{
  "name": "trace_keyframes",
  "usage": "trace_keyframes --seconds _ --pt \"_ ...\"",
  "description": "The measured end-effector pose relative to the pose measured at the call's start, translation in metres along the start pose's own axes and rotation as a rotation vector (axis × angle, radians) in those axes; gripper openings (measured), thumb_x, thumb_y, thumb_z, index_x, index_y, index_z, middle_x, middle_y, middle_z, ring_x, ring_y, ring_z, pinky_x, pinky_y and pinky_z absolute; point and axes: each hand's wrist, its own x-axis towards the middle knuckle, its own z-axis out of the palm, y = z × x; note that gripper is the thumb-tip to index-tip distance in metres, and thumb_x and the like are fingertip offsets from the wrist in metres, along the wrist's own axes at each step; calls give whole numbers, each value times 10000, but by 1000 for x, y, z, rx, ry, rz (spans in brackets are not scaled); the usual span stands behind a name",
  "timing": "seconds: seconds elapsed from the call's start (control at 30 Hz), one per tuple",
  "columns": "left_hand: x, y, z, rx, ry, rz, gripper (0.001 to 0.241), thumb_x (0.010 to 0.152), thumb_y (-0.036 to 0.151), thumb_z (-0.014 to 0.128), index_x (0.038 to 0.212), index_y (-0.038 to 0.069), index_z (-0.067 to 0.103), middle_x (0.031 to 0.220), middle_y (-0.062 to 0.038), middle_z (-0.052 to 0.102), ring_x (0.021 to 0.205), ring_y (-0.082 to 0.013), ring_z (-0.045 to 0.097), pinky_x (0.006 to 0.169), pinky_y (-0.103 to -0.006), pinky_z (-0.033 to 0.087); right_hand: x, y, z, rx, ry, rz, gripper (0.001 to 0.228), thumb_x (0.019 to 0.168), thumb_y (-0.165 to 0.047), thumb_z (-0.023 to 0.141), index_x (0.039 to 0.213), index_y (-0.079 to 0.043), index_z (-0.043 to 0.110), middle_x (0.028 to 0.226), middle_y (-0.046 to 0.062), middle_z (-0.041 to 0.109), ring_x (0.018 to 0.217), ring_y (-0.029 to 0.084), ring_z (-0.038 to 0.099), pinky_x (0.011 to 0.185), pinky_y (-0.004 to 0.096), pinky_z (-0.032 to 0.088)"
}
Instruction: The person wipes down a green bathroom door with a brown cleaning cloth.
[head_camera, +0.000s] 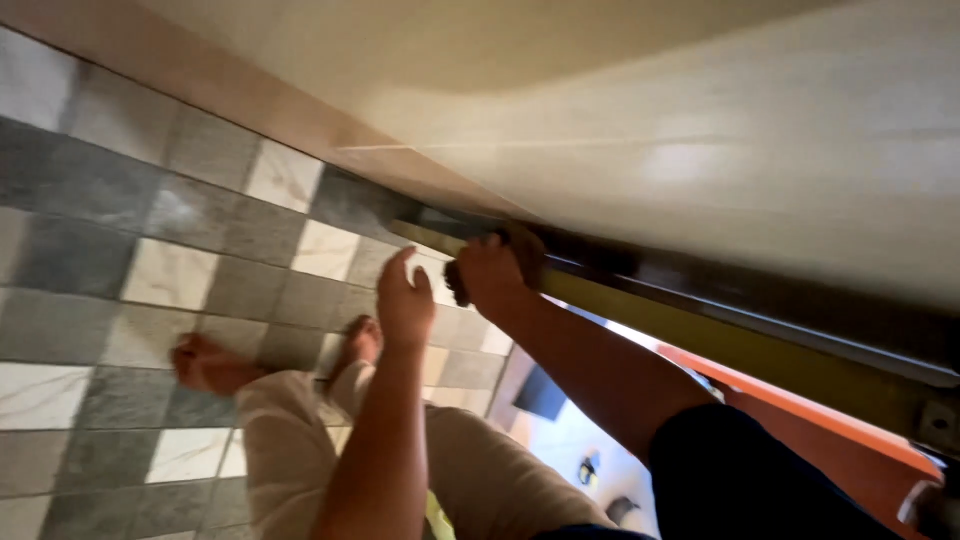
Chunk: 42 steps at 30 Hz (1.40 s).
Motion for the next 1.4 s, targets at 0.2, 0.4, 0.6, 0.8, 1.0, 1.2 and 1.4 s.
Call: trace_keyframes --seconds 0.2,0.4,0.6,0.8,1.0,1.2,1.4 --pt "11 7 -5 -31 -19 -10 335 950 85 577 1269 -2 635 1260 -232 661 1212 -424 594 1072 -490 449 -2 -6 -4 -67 13 -24 272 832 -224 714 1070 -93 705 1166 121 632 1094 337 596 773 431 563" --pt "17 25 -5 -51 -23 -24 322 943 67 570 1246 -15 644 1256 -240 660 1191 -436 595 1045 -497 457 -4 -6 -14 -128 -2 -12 292 864 -234 719 1124 -104 691 1201 117 621 1131 335 586 805 447 556" --pt "20 27 4 -55 -6 -47 328 941 63 581 1255 -5 644 1261 -227 660 1200 -429 590 1058 -494 455 1 -10 -17 -82 -60 -42 416 811 -246 770 1177 -86 654 1223 133 602 1141 352 572 811 438 555" --pt "37 -9 45 -92 14 -85 326 939 66 587 1258 24 639 1263 -226 663 1200 -424 590 1046 -481 452 44 -18 21 -40 -82 -55 438 811 -293 747 1188 -102 630 1222 154 577 1131 369 562 825 447 543" --pt "56 -84 78 -85 106 -102 298 971 65 565 1257 22 637 1239 -229 666 1188 -439 595 1047 -490 463 126 -44 103 44 -12 -96 335 925 -210 638 1247 -121 614 1240 169 580 1097 396 568 805 469 551" --pt "70 -169 103 -22 10 -220 233 973 81 575 1184 22 655 1181 -221 677 1138 -434 616 1024 -497 491 205 -69 168 64 0 -131 350 881 -242 630 1210 -122 627 1253 182 591 1145 395 557 851 441 542" --pt "80 -189 97 -81 184 -129 299 953 63 550 1236 30 640 1223 -200 678 1154 -412 622 1020 -488 492 257 -15 261 -7 14 -266 342 895 -230 624 1201 -78 627 1256 180 592 1123 380 564 828 445 544"
